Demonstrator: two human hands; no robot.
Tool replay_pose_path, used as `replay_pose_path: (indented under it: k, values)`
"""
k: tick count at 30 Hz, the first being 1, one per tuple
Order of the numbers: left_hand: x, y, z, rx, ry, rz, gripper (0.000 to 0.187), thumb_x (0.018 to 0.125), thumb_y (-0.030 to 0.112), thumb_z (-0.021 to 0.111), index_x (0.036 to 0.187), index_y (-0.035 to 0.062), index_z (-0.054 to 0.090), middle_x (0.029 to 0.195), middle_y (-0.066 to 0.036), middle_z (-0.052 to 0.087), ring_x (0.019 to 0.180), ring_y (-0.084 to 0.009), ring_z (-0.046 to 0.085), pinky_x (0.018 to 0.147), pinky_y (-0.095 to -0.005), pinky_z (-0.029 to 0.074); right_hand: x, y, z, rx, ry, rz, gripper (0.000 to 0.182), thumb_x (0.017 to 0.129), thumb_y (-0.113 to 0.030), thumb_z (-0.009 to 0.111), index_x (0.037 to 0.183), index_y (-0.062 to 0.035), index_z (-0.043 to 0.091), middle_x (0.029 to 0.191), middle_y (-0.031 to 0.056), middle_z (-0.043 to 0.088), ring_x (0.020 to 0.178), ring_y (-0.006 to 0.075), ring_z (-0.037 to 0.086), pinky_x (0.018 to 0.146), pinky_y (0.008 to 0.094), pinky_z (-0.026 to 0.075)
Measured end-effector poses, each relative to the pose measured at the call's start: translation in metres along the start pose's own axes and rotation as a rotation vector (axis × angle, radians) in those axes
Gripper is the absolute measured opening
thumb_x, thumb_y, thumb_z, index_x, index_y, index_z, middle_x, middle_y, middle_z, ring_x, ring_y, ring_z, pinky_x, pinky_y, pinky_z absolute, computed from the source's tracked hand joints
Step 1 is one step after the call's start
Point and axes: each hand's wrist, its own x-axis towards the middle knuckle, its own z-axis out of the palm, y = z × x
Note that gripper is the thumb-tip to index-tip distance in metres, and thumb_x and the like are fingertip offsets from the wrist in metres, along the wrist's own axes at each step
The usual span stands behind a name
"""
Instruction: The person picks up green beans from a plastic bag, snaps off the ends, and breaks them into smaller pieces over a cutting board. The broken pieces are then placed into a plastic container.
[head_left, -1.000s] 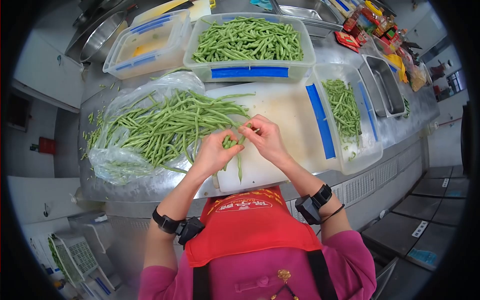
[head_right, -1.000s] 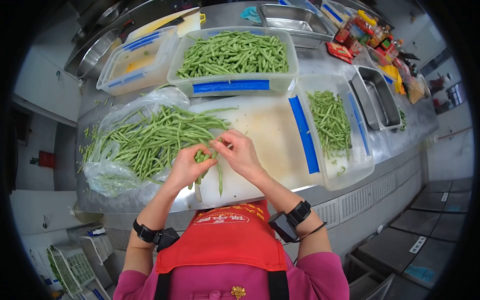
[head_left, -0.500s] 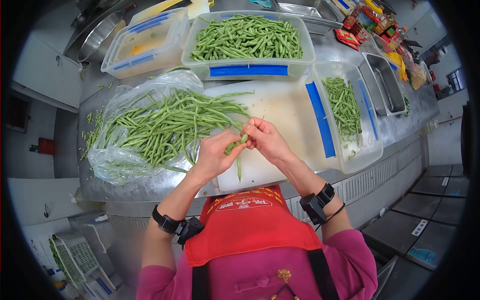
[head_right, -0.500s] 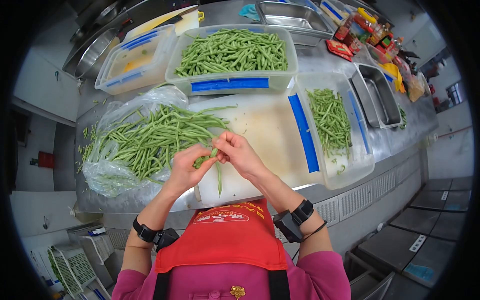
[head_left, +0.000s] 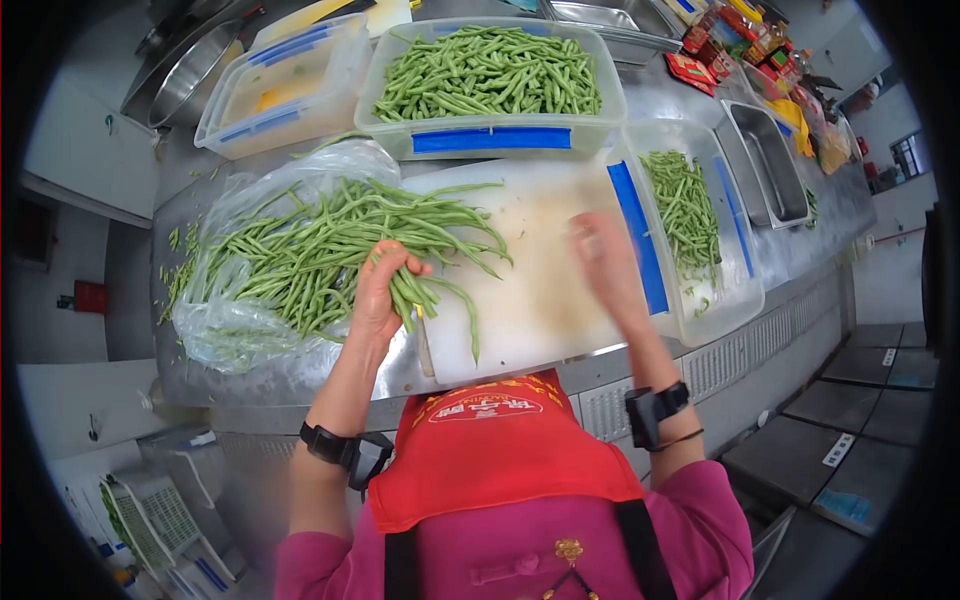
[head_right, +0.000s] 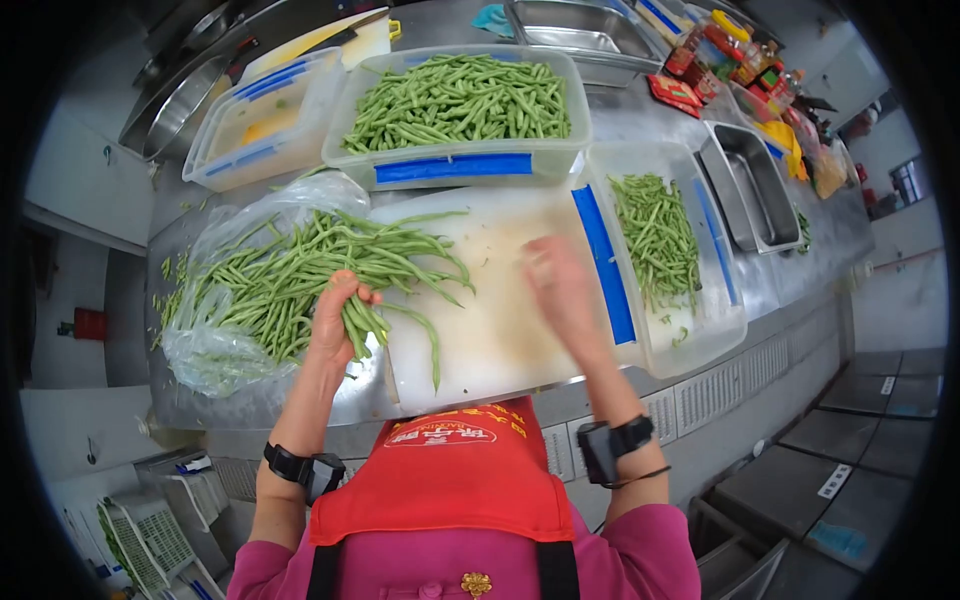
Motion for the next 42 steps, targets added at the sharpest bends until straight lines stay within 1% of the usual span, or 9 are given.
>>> replay_pose_path:
  k: [7, 11, 15, 20, 24, 26, 28, 35, 42]
  values:
    - [-0.015, -0.005, 0.03, 1.104, -0.181, 0.151, 0.022, 0.079, 0.012, 0.062, 0.101, 0.0097, 0.061, 0.07, -0.001, 0.055, 0.057, -0.0121, 0.056, 0.047, -0.0273, 0.044, -0.03, 0.002, 0.101, -0.09, -0.297, -0.127, 0.016, 0.073, -0.017, 0.066, 0.084, -0.0073, 0.06, 0.081, 0.0089, 0.059, 0.076, 0.0276, 0.058, 0.068, 0.0375, 0.047]
    - [-0.021, -0.011, 0.054, 1.675, -0.294, 0.752, 0.023, 0.073, 0.012, 0.065, 0.096, 0.0112, 0.063, 0.087, -0.004, 0.056, 0.058, -0.0238, 0.059, 0.051, -0.0327, 0.048, -0.016, -0.033, 0.061, -0.07, -0.3, -0.236, 0.011, 0.072, -0.015, 0.066, 0.079, -0.0086, 0.059, 0.07, 0.0061, 0.058, 0.065, 0.0279, 0.057, 0.061, 0.0361, 0.046]
    - [-0.02, -0.005, 0.066, 1.631, -0.445, 0.946, 0.018, 0.073, 0.009, 0.063, 0.091, 0.0097, 0.062, 0.077, -0.004, 0.053, 0.055, -0.0205, 0.059, 0.047, -0.0314, 0.047, -0.007, -0.041, 0.02, 0.074, -0.314, -0.392, 0.009, 0.075, -0.011, 0.064, 0.08, -0.0057, 0.059, 0.07, 0.0054, 0.059, 0.062, 0.0215, 0.058, 0.058, 0.0313, 0.045]
    - [-0.036, 0.018, 0.095, 1.322, -0.469, 1.099, 0.017, 0.071, 0.006, 0.066, 0.088, 0.0083, 0.062, 0.074, -0.006, 0.056, 0.053, -0.0199, 0.056, 0.046, -0.0279, 0.045, -0.012, -0.037, 0.011, 1.061, -0.426, 0.068, 0.008, 0.083, -0.007, 0.06, 0.087, -0.0013, 0.06, 0.074, 0.0023, 0.06, 0.065, 0.0107, 0.056, 0.059, 0.0229, 0.044]
    - [-0.038, 0.029, 0.098, 0.959, -0.33, 0.934, 0.014, 0.077, 0.003, 0.062, 0.09, 0.0045, 0.061, 0.082, -0.008, 0.061, 0.054, -0.0151, 0.056, 0.048, -0.0235, 0.045, -0.001, -0.028, -0.002, 1.134, -0.029, 0.106, 0.01, 0.085, -0.007, 0.058, 0.093, -0.0015, 0.061, 0.077, 0.0032, 0.06, 0.065, 0.0121, 0.056, 0.062, 0.0223, 0.045]
    - [-0.038, 0.038, 0.086, 0.643, -0.192, 0.682, 0.014, 0.081, 0.002, 0.059, 0.095, 0.0026, 0.059, 0.086, -0.01, 0.062, 0.057, -0.0129, 0.056, 0.049, -0.0223, 0.045, 0.017, -0.002, -0.037, 0.615, 0.299, 0.208, 0.016, 0.085, -0.003, 0.056, 0.099, -0.0015, 0.061, 0.084, 0.0053, 0.06, 0.071, 0.0139, 0.056, 0.064, 0.023, 0.045]
    - [-0.036, 0.047, 0.077, 0.417, -0.141, 0.565, 0.018, 0.083, 0.004, 0.056, 0.1, 0.0015, 0.055, 0.088, -0.014, 0.061, 0.058, -0.0128, 0.054, 0.052, -0.0232, 0.044, 0.033, 0.021, -0.076, -0.423, 0.514, -0.2, 0.022, 0.082, -0.002, 0.057, 0.104, -0.0023, 0.06, 0.091, 0.0047, 0.058, 0.077, 0.0129, 0.055, 0.065, 0.0225, 0.044]
    - [-0.028, 0.023, 0.058, 0.263, -0.147, 0.352, 0.018, 0.082, 0.001, 0.054, 0.1, -0.0003, 0.054, 0.089, -0.015, 0.062, 0.06, -0.0115, 0.054, 0.054, -0.0229, 0.045, 0.003, 0.001, -0.021, 0.808, -0.404, 0.389, 0.032, 0.085, -0.01, 0.055, 0.116, -0.0032, 0.051, 0.101, 0.0066, 0.056, 0.075, 0.0114, 0.054, 0.065, 0.0245, 0.045]
    - [-0.043, 0.009, 0.046, 0.461, -0.364, 0.169, 0.021, 0.081, 0.001, 0.056, 0.102, -0.0004, 0.057, 0.079, -0.009, 0.062, 0.056, -0.0097, 0.054, 0.052, -0.0217, 0.044, 0.023, -0.029, 0.019, 1.347, -0.196, 0.528, 0.024, 0.091, -0.017, 0.05, 0.105, 0.002, 0.053, 0.094, 0.0086, 0.058, 0.067, 0.0086, 0.053, 0.06, 0.0226, 0.046]
